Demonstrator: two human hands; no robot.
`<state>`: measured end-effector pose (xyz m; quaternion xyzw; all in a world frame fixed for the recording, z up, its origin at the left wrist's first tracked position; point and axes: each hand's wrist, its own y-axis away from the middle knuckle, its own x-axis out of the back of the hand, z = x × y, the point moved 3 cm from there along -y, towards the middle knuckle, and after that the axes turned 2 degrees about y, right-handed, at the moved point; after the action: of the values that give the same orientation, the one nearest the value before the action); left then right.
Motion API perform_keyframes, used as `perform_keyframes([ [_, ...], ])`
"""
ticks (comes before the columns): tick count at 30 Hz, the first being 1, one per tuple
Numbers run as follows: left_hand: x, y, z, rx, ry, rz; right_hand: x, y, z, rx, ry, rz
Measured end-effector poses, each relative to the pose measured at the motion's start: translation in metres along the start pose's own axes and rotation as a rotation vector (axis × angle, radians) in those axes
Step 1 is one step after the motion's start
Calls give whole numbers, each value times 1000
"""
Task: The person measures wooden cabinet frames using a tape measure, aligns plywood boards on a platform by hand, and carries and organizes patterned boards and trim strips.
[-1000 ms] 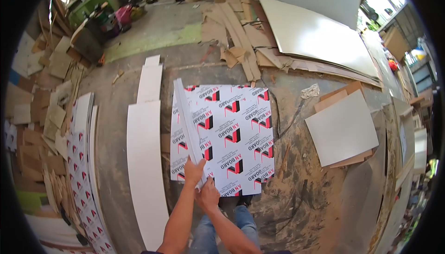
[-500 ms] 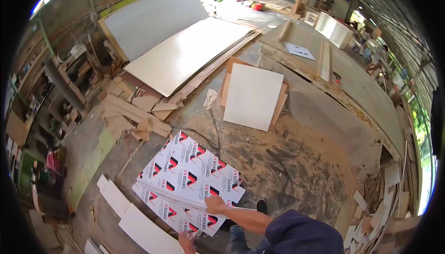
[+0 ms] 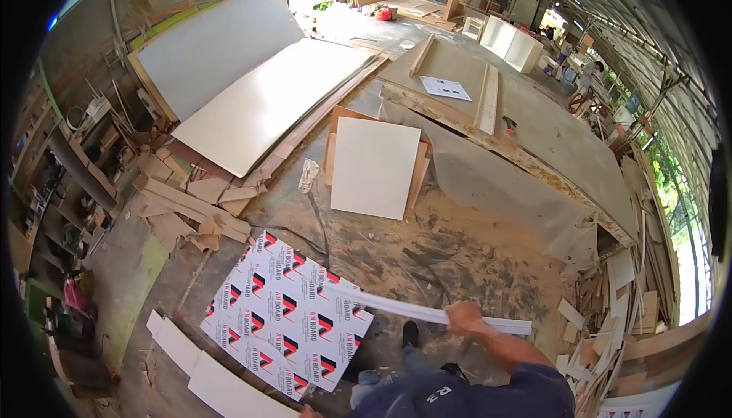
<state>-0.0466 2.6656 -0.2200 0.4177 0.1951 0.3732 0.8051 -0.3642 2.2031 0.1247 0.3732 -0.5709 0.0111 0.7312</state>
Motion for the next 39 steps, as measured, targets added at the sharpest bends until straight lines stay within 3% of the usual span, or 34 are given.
perform_keyframes([
  [3,0,-56,55,-19,-31,419,-3,-4,77,-81,19,32],
  [5,-21,-96,109,-66,188,272,-7,-8,130,-70,13,48],
  [6,-53,-87,149,-87,243,360,-8,-13,153,-62,-1,72],
  [8,-102,-85,199,-192,270,332,-9,-13,189,-100,-31,68],
  [10,-142,-100,207,-231,245,261,-21,-12,227,-120,-102,61],
  [12,-226,-101,218,-127,292,257,-22,-21,268,-161,-149,49],
  [14,-316,-72,233,-60,189,159,-25,-23,293,-208,-205,16],
  [16,-380,-75,240,-29,8,56,-20,-25,304,-234,-272,139],
  [20,-465,-84,246,-327,-443,4,-10,-45,321,-272,-419,156],
  [22,-479,-94,245,-407,-507,81,-10,-60,329,-233,-410,133],
  [26,-495,-109,282,-263,-355,33,13,-99,333,-281,-459,155],
  [33,-448,-136,280,-17,-51,133,82,-208,322,-124,-373,137],
  [39,-414,-214,305,112,131,139,129,-323,271,-61,-235,87],
])
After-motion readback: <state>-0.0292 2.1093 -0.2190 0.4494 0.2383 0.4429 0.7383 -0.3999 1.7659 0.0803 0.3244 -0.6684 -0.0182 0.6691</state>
